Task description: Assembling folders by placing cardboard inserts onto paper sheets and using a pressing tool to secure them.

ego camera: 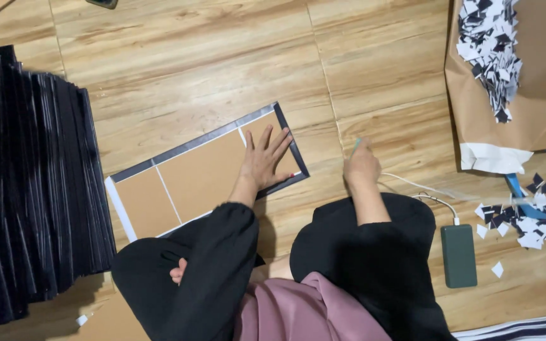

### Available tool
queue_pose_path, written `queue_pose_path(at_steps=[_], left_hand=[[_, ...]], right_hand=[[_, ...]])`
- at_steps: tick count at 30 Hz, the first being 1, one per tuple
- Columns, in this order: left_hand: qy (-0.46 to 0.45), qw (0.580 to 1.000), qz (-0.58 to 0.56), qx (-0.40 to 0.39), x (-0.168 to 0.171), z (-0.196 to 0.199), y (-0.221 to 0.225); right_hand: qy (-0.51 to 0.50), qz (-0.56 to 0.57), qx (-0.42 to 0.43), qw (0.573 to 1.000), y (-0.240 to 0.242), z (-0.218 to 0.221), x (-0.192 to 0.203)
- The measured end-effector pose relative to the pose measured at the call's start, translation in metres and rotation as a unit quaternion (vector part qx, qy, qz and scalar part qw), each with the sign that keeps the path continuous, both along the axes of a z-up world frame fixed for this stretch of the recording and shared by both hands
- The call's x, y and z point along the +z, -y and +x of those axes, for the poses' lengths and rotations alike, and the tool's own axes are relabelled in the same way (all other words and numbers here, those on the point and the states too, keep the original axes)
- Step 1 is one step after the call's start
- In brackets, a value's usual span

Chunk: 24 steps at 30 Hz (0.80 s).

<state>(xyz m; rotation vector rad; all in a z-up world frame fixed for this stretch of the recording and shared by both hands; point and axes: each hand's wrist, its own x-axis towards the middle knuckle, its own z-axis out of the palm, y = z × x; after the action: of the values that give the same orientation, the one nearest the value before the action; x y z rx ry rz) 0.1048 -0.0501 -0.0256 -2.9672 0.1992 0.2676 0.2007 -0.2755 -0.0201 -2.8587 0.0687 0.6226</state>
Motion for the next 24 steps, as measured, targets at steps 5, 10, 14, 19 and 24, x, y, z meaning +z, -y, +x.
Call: queue_pose_path(at_steps=[5,10,14,19,24], left_hand=[[0.085,0.990,-0.113,0.014,-0.017,-0.017,-0.005],[0.131,0.979,-0.153,0.007,-0.028,-0.012,-0.009],[0.143,0.975,-0.171,0.007,-0.029,-0.010,-0.010],[0.182,0.964,-0.195,-0.003,-0.037,-0.011,-0.013],[0.207,0.961,-0.180,0.039,-0.034,-0.014,-0.010]], right_hand=[[0.085,0.125,0.104,0.983,-0.052,-0.012,0.045],[0.229,0.169,0.246,0.926,-0.119,0.011,0.031],[0.309,0.103,0.359,0.875,-0.148,0.029,0.012],[0.305,0.106,0.437,0.839,-0.123,0.010,0.040],[0.258,0.062,0.482,0.835,-0.070,-0.032,0.053]])
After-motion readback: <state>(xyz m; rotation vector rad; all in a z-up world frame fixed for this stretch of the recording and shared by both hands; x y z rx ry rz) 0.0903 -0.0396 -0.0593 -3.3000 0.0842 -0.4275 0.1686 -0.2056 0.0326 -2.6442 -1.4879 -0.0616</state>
